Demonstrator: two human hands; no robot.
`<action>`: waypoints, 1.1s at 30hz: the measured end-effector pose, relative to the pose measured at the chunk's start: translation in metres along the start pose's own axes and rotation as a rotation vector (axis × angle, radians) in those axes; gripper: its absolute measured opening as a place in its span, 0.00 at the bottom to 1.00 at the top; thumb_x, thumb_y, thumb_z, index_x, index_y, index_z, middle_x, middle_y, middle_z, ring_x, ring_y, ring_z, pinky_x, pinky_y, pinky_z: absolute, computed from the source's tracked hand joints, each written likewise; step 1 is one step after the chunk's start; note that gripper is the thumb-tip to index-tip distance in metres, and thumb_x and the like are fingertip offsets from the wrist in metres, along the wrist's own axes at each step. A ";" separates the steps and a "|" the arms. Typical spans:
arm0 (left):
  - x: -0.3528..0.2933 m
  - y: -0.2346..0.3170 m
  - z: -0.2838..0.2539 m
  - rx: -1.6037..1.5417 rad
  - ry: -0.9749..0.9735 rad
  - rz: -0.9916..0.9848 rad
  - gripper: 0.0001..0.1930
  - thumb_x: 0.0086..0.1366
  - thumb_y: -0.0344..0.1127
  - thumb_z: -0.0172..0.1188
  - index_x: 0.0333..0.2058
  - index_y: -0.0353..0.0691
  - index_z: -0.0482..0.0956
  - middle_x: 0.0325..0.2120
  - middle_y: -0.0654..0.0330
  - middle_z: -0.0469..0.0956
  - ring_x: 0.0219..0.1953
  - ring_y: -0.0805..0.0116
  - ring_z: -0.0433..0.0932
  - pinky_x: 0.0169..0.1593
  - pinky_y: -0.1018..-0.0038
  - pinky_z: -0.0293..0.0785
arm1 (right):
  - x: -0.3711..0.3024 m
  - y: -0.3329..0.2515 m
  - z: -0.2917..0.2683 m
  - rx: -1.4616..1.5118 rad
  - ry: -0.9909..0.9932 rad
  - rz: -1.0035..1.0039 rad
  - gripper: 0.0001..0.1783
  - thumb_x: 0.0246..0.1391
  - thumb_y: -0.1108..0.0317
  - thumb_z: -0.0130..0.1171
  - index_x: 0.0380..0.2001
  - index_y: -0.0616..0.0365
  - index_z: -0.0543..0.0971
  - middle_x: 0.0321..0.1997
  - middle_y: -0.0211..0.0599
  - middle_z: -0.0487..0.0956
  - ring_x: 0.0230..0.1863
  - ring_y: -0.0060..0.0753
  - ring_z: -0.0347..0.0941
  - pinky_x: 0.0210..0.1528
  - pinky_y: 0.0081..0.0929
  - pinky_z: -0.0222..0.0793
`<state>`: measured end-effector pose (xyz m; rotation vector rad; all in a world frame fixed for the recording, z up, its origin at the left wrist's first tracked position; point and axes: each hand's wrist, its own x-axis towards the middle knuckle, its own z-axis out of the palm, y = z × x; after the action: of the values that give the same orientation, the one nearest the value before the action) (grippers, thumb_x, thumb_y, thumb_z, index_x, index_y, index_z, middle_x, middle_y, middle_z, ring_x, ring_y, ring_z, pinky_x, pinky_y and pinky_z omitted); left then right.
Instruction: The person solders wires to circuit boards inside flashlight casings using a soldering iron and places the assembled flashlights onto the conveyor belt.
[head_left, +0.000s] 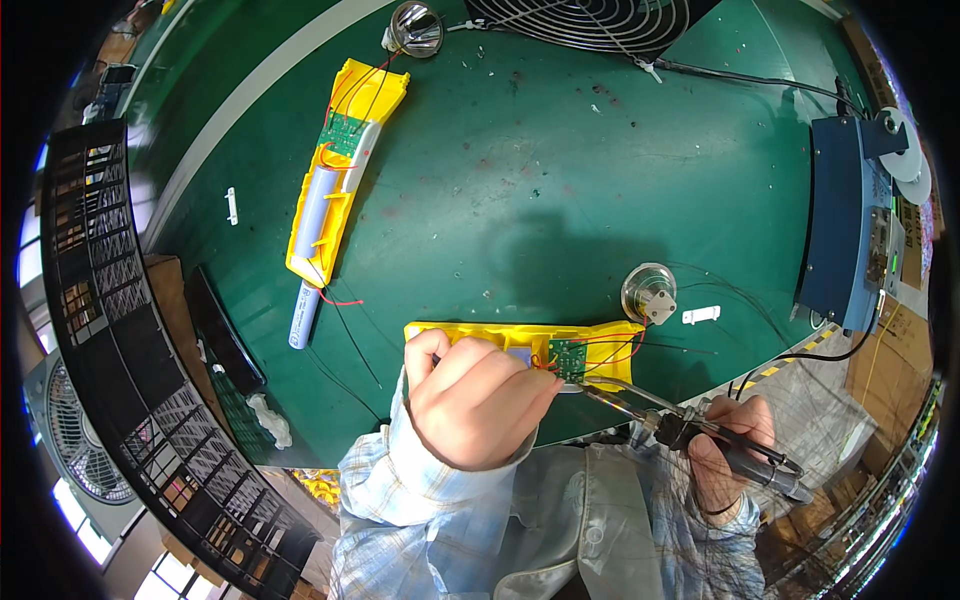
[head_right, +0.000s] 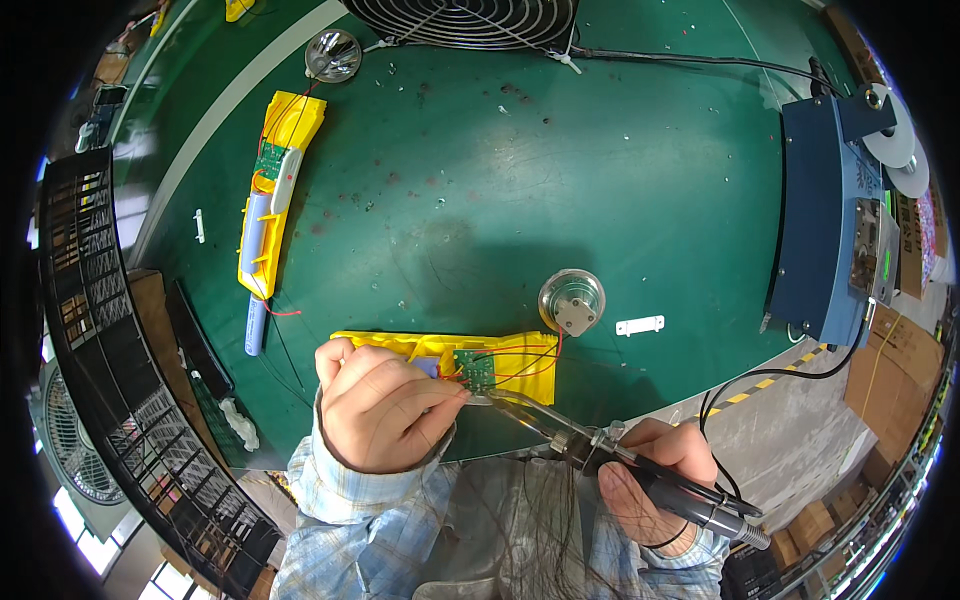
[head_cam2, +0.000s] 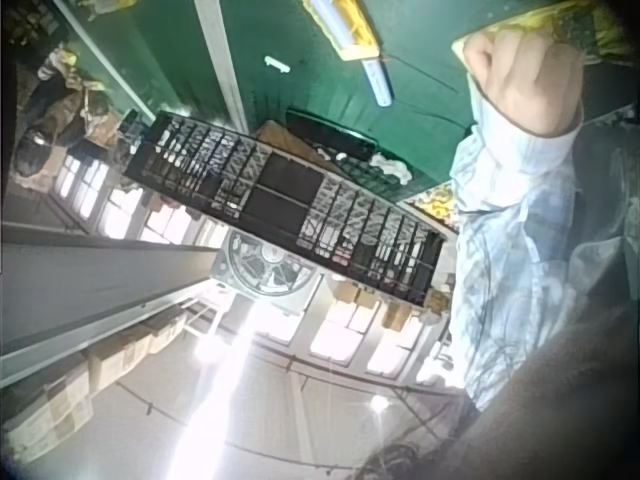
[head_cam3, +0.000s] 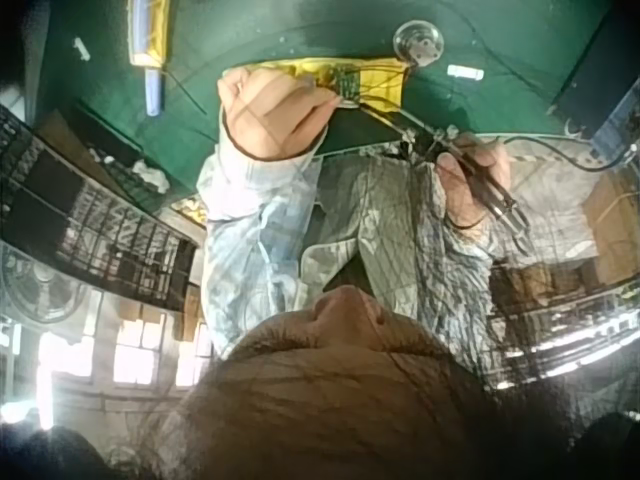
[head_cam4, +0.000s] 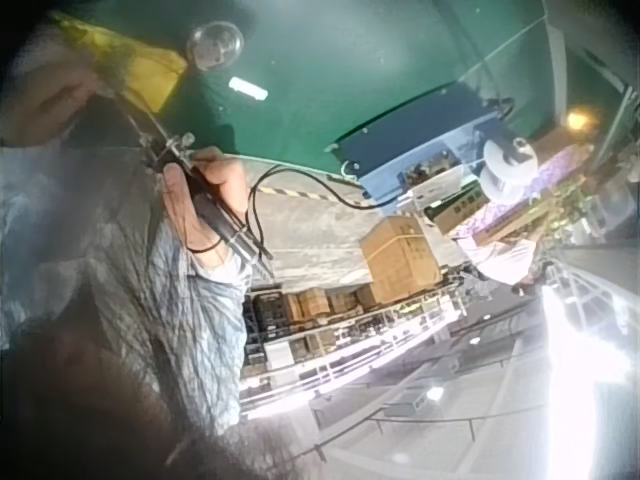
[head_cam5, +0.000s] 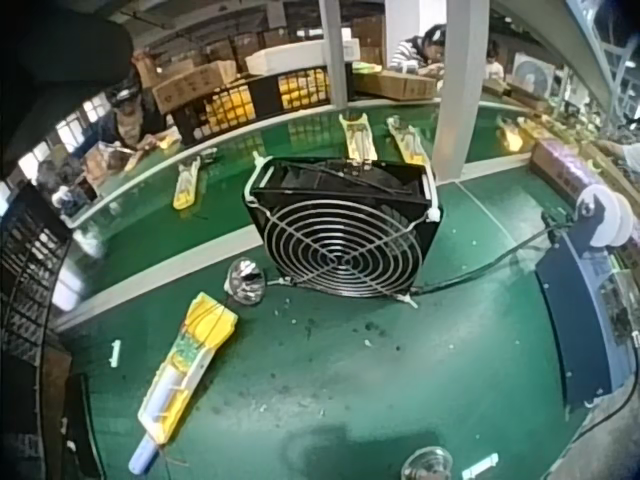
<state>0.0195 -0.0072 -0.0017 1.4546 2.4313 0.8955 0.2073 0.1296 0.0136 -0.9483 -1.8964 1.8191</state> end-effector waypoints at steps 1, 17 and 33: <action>0.000 0.000 0.000 -0.004 0.000 0.004 0.09 0.32 0.32 0.66 0.17 0.46 0.77 0.16 0.71 0.70 0.22 0.72 0.67 0.33 0.71 0.56 | 0.000 0.001 -0.001 0.000 0.000 0.001 0.14 0.40 0.77 0.59 0.24 0.60 0.61 0.18 0.39 0.68 0.19 0.24 0.61 0.21 0.19 0.56; 0.001 0.001 0.000 -0.019 0.000 0.003 0.08 0.33 0.32 0.66 0.17 0.46 0.77 0.16 0.71 0.69 0.21 0.71 0.66 0.33 0.72 0.55 | 0.002 -0.008 0.007 -0.148 0.054 -0.098 0.18 0.40 0.69 0.63 0.23 0.59 0.62 0.16 0.42 0.72 0.11 0.23 0.63 0.13 0.19 0.55; -0.002 -0.003 0.002 -0.048 0.004 0.026 0.07 0.35 0.32 0.65 0.18 0.46 0.77 0.16 0.71 0.70 0.21 0.72 0.67 0.33 0.71 0.55 | 0.011 -0.041 0.007 -0.568 -0.189 -0.316 0.15 0.29 0.73 0.66 0.19 0.62 0.69 0.17 0.41 0.71 0.13 0.33 0.68 0.13 0.22 0.62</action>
<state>0.0192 -0.0088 -0.0047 1.4728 2.3823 0.9559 0.1856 0.1343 0.0504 -0.5901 -2.5815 1.2440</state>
